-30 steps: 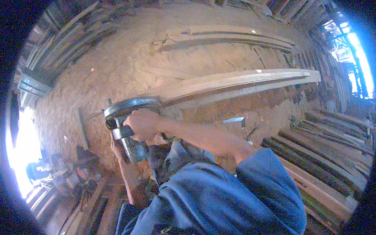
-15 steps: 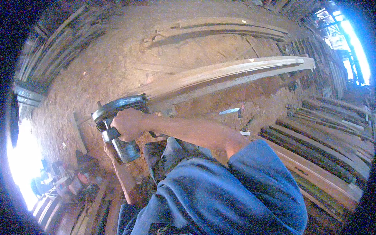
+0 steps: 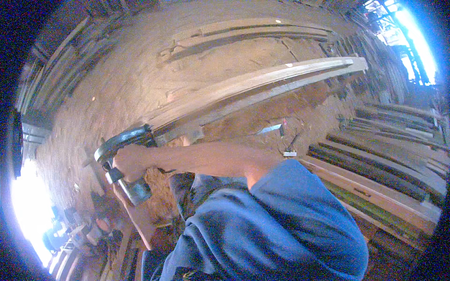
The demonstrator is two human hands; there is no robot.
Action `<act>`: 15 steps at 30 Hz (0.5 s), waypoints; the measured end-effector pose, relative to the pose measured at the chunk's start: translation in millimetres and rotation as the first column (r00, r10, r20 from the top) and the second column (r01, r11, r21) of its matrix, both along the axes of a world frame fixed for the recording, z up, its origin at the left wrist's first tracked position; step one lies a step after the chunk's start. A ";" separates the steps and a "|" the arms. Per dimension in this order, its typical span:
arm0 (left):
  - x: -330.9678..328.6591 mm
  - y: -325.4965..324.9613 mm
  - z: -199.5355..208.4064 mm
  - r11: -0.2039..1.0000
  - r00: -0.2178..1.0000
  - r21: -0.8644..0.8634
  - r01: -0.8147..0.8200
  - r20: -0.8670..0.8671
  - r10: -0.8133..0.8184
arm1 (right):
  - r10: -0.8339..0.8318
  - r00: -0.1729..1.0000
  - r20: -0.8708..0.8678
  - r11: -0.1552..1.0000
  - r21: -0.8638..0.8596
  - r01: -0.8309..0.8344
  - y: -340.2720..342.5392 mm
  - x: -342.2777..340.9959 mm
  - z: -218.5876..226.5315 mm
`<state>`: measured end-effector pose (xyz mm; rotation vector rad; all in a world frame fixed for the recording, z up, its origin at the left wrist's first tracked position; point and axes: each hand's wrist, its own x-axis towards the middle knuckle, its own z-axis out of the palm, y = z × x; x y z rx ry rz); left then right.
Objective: The person uses a circular saw to cut a long wooden plank on a workbench. They guide the saw along the plank, make a cut, then reposition the plank and continue cutting another section.
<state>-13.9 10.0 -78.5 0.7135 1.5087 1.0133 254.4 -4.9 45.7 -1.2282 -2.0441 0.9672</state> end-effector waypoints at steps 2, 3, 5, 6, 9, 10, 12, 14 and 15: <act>-2.2 -4.0 -2.1 1.000 1.000 -0.008 -0.003 -0.014 0.003 | 0.021 0.999 -0.036 1.000 -0.008 -0.022 2.1 -7.2 -4.4; -3.5 -6.3 -3.2 1.000 1.000 -0.007 -0.003 -0.024 0.003 | 0.025 0.999 -0.047 1.000 -0.006 -0.025 1.5 -12.3 -6.0; -8.7 -13.1 -0.9 1.000 0.999 -0.016 -0.002 -0.047 0.001 | 0.047 0.997 -0.061 0.999 -0.001 -0.047 -4.4 -28.0 -3.0; -10.7 -16.5 2.2 1.000 0.998 -0.019 0.000 -0.067 -0.001 | 0.050 0.996 -0.076 0.999 0.010 -0.050 -8.1 -35.7 0.6; -16.8 -27.9 15.8 0.999 0.989 -0.041 0.004 -0.146 -0.010 | 0.134 0.970 -0.202 0.987 0.112 -0.113 -24.2 -61.7 18.7; -17.9 -33.6 21.3 0.998 0.985 -0.056 0.005 -0.174 -0.014 | 0.174 0.964 -0.199 0.982 0.102 -0.156 -30.3 -69.3 26.3; -18.7 -45.3 31.1 0.997 0.973 -0.080 0.019 -0.226 -0.037 | 0.303 0.893 -0.332 0.953 0.134 -0.273 -40.7 -77.5 36.2; -18.3 -59.9 40.5 0.996 0.962 -0.091 0.022 -0.268 -0.046 | 0.409 0.820 -0.401 0.912 0.147 -0.383 -50.0 -76.1 39.3; -16.0 -67.6 45.5 0.996 0.958 -0.089 0.020 -0.283 -0.044 | 0.443 0.793 -0.419 0.894 0.144 -0.424 -57.0 -71.7 39.7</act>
